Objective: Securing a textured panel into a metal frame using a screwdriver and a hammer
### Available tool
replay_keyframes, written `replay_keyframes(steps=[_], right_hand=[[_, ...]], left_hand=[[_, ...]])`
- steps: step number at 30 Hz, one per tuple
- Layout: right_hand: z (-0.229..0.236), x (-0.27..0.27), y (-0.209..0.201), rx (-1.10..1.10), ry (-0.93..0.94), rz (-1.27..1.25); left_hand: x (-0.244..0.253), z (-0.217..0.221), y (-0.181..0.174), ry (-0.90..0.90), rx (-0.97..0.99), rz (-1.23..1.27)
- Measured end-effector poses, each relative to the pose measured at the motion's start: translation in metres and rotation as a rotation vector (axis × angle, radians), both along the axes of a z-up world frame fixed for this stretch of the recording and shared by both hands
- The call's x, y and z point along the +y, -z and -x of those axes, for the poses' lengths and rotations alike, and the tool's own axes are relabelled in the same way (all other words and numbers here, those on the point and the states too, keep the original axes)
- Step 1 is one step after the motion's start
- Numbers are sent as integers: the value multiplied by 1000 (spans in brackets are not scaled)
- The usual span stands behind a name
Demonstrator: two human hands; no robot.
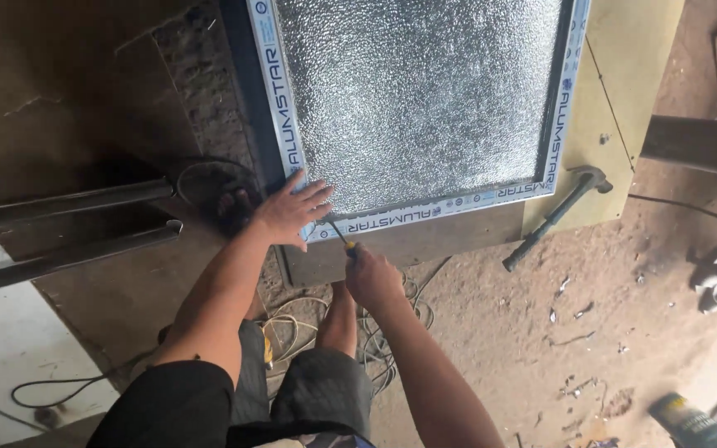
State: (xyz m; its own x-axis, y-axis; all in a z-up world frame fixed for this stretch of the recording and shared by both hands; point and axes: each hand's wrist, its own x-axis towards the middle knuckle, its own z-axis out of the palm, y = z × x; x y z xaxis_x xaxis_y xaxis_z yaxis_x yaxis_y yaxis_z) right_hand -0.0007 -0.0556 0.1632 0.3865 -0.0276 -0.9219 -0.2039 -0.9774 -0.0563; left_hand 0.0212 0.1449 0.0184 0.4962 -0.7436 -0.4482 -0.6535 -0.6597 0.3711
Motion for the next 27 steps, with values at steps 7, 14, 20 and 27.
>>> replay_keyframes(steps=[7, 14, 20, 27], right_hand=[[-4, 23, 18, 75, -42, 58], [-18, 33, 11, 123, 5, 66], [-27, 40, 12, 159, -12, 55], [-41, 53, -5, 188, 29, 67]], left_hand=[[11, -6, 29, 120, -93, 68], [7, -16, 34, 220, -161, 43], [3, -20, 48, 270, -136, 33], [-3, -16, 62, 269, -129, 78]])
